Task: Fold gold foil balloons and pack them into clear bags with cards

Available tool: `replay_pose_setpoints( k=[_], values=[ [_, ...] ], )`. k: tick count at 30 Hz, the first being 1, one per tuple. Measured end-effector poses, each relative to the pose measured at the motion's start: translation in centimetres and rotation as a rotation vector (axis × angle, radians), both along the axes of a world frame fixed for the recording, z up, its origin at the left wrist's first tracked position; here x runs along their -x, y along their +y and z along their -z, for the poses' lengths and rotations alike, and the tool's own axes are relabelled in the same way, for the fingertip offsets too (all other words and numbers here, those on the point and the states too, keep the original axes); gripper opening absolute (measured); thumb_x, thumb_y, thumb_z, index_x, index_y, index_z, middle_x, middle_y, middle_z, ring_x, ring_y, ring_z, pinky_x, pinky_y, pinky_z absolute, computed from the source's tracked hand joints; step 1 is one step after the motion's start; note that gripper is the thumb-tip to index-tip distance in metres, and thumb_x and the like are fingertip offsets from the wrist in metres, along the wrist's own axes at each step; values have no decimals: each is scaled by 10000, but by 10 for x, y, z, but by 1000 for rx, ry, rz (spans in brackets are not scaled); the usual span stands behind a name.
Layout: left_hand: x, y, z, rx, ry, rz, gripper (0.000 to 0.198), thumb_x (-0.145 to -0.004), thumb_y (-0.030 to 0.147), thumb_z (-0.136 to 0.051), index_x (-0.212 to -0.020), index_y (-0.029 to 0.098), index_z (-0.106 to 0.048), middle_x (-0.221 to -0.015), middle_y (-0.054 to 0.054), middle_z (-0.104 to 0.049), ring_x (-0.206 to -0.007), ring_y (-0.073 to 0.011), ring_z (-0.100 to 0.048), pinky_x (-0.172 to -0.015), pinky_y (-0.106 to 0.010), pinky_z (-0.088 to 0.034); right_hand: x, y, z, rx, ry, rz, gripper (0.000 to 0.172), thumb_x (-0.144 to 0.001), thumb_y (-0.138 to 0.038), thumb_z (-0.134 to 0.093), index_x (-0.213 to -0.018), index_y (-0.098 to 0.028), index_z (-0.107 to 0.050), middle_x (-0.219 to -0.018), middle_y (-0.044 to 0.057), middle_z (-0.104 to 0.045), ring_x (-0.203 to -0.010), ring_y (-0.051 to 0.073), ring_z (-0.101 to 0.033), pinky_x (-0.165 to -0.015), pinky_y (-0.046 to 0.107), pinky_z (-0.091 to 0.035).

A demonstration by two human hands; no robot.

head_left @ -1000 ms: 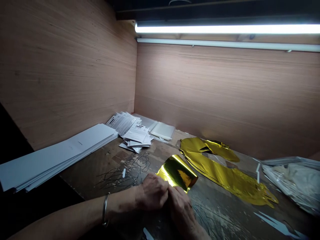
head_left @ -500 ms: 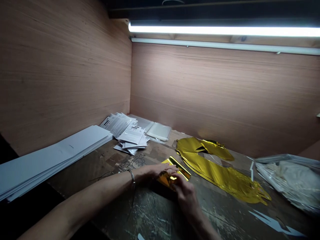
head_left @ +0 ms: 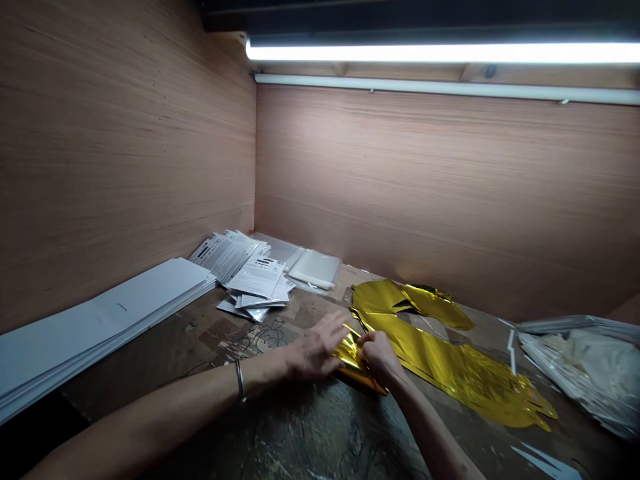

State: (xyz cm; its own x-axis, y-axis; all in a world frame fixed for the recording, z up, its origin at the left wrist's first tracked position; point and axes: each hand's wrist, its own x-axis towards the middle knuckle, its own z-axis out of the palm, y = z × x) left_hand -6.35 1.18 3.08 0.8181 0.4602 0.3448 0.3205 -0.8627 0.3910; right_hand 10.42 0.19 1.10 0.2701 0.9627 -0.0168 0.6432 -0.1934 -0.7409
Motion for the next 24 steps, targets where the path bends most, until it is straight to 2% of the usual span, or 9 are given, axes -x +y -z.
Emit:
replay_pose_setpoints(
  k=[1, 3, 7, 9, 11, 14, 17, 21, 24],
  values=[
    [-3, -8, 3, -151, 84, 26, 473, -700, 197, -445, -1140, 65, -333, -1235, -178, -296, -1169, -277, -184, -941, -433, -181, 0, 2, 0, 21, -36, 4, 157, -489, -78, -432, -554, -153, -554, -403, -4, -521, -441, 144, -507, -398, 210, -333],
    [-11, -22, 12, -311, 228, 27, 414, -706, 129, -378, -1107, 26, -358, -1166, -200, -370, -1130, -282, -257, -927, -435, -197, -1, 2, -4, 64, -111, 15, 147, -496, -86, -449, -560, -149, -565, -449, 14, -546, -500, 158, -527, -429, 216, -344],
    [-24, -28, 25, -356, 330, -27, 356, -720, 116, -327, -1058, 26, -396, -1065, -177, -449, -1030, -251, -376, -891, -394, -254, -11, -8, -25, 71, -279, 18, 173, -580, -208, -473, -685, -147, -596, -661, 82, -603, -690, 220, -545, -545, 273, -364],
    [-24, -25, 23, -347, 331, -7, 338, -726, 130, -325, -1045, 52, -406, -1046, -154, -460, -1003, -237, -395, -882, -381, -261, -18, -14, -37, 35, -366, 27, 262, -647, -281, -431, -822, -157, -580, -847, 117, -587, -838, 251, -508, -621, 308, -352],
    [-20, -22, 16, -337, 329, 22, 343, -730, 140, -323, -1057, 65, -395, -1055, -143, -453, -997, -225, -395, -882, -369, -255, -25, -17, -43, 30, -418, 9, 269, -666, -295, -420, -846, -165, -571, -905, 120, -569, -882, 255, -487, -642, 311, -342],
    [-14, -22, 5, -337, 330, 56, 375, -735, 132, -316, -1105, 83, -350, -1095, -136, -426, -1023, -211, -373, -886, -350, -248, -31, -16, -38, 88, -423, -64, 129, -608, -245, -491, -663, -172, -582, -712, 74, -598, -760, 225, -532, -586, 275, -346],
    [-13, -22, -2, -354, 335, 77, 357, -726, 121, -340, -1082, 107, -367, -1014, -114, -473, -976, -206, -407, -875, -364, -256, -30, -14, -27, 138, -387, -82, 26, -563, -188, -519, -563, -170, -539, -601, 42, -580, -680, 204, -550, -529, 248, -356],
    [-13, -21, -3, -396, 309, 95, 266, -736, 96, -347, -980, 140, -443, -984, -106, -496, -1035, -234, -369, -883, -421, -229, -19, -24, -20, 289, -252, -100, 26, -586, -166, -499, -561, -157, -498, -450, 12, -541, -402, 150, -524, -369, 223, -367],
    [-9, -18, -2, -330, 270, 182, 262, -733, 92, -384, -969, 171, -467, -1034, -86, -496, -1077, -218, -345, -912, -409, -202, -12, -45, -22, 354, -173, -152, 85, -654, -200, -455, -622, -145, -511, -425, 9, -547, -335, 142, -507, -325, 234, -399]
  ],
)
